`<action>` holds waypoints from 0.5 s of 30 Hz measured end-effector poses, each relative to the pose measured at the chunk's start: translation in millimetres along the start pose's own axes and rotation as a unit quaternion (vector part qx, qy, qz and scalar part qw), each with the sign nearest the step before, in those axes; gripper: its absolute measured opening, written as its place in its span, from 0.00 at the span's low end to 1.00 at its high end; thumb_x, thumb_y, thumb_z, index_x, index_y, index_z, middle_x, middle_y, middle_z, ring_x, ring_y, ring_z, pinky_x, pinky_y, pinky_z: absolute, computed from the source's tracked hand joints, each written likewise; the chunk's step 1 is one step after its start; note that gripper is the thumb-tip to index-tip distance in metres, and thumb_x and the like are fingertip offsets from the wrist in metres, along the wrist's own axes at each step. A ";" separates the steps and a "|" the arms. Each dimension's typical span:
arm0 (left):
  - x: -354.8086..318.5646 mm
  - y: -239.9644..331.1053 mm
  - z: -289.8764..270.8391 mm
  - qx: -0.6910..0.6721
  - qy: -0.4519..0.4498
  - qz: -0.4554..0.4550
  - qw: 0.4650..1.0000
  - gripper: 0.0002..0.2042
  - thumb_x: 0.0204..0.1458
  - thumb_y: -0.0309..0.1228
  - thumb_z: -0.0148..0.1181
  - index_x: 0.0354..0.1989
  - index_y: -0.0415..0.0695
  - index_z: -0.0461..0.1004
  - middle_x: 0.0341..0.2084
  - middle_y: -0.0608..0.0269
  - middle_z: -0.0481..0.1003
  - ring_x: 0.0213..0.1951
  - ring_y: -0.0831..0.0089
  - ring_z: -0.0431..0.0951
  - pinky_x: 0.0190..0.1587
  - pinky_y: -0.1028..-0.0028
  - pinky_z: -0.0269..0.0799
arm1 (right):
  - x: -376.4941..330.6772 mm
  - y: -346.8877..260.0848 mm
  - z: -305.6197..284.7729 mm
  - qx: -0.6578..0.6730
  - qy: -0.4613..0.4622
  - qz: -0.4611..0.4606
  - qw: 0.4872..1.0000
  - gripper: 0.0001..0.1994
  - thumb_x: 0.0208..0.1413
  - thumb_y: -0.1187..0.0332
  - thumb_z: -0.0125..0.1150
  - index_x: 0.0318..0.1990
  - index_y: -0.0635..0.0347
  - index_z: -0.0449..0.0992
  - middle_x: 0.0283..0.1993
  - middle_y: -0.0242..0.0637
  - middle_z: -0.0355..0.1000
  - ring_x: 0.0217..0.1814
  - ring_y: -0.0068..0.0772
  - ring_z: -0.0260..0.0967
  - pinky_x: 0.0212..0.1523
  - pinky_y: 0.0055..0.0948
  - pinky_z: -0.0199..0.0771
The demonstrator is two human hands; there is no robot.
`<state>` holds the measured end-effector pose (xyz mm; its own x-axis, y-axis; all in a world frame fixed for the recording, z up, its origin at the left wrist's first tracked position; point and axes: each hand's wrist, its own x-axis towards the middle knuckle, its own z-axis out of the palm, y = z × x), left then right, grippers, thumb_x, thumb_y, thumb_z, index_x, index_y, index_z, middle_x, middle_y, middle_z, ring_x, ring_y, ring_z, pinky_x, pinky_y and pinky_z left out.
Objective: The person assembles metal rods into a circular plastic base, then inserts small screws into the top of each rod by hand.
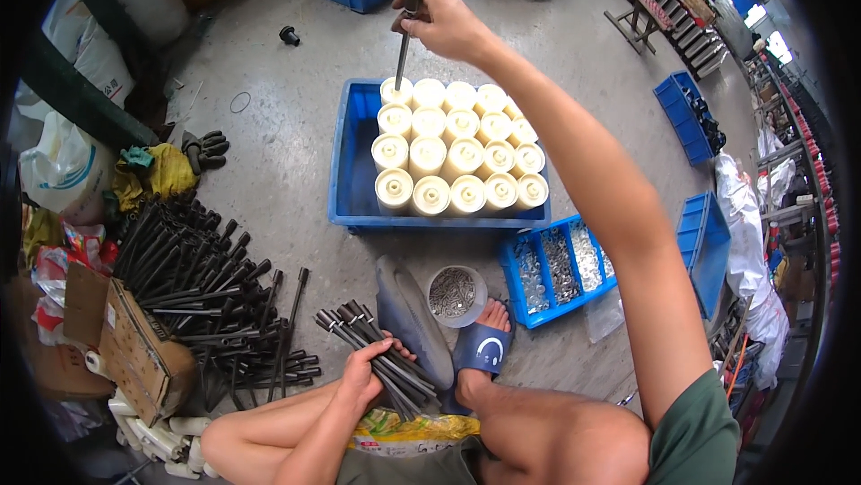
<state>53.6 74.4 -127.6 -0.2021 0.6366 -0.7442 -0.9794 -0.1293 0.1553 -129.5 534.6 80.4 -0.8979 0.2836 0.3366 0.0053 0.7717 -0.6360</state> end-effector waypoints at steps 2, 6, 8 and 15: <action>2.3 -0.9 -3.4 -0.008 0.004 -0.002 1.000 0.10 0.55 0.22 0.62 0.44 0.43 0.72 0.34 0.54 0.77 0.41 0.56 0.80 0.57 0.46 0.76 | 8.0 8.3 -6.5 0.067 -0.071 -0.014 0.995 0.12 0.68 0.76 0.58 0.56 0.66 0.73 0.52 0.48 0.81 0.58 0.38 0.80 0.64 0.38 0.77; 4.1 -2.1 2.9 0.000 0.014 -0.004 1.000 0.11 0.54 0.22 0.63 0.44 0.42 0.71 0.33 0.54 0.76 0.41 0.55 0.79 0.57 0.46 0.76 | 9.3 13.6 -8.8 -0.137 0.004 -0.040 0.990 0.14 0.63 0.68 0.69 0.51 0.64 0.79 0.45 0.45 0.83 0.49 0.37 0.83 0.57 0.35 0.81; 6.7 -2.8 2.5 0.003 0.011 -0.007 1.000 0.12 0.54 0.22 0.63 0.45 0.43 0.71 0.34 0.54 0.76 0.41 0.55 0.79 0.58 0.47 0.75 | 11.6 20.8 -3.9 -0.129 0.040 -0.063 0.989 0.20 0.55 0.59 0.77 0.48 0.64 0.81 0.41 0.45 0.84 0.43 0.37 0.84 0.50 0.31 0.83; 6.1 -0.5 3.7 0.013 0.018 -0.015 1.000 0.12 0.54 0.23 0.63 0.45 0.43 0.71 0.35 0.54 0.76 0.41 0.56 0.79 0.59 0.47 0.75 | 17.8 27.6 23.2 -0.151 0.049 -0.032 0.987 0.23 0.53 0.58 0.79 0.51 0.61 0.78 0.41 0.47 0.84 0.42 0.42 0.83 0.49 0.34 0.82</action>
<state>52.9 81.2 -129.8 -0.1727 0.6123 -0.7715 -0.9847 -0.0908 0.1484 -155.5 547.8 52.8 -0.8543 0.2712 0.4434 0.0945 0.9200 -0.3804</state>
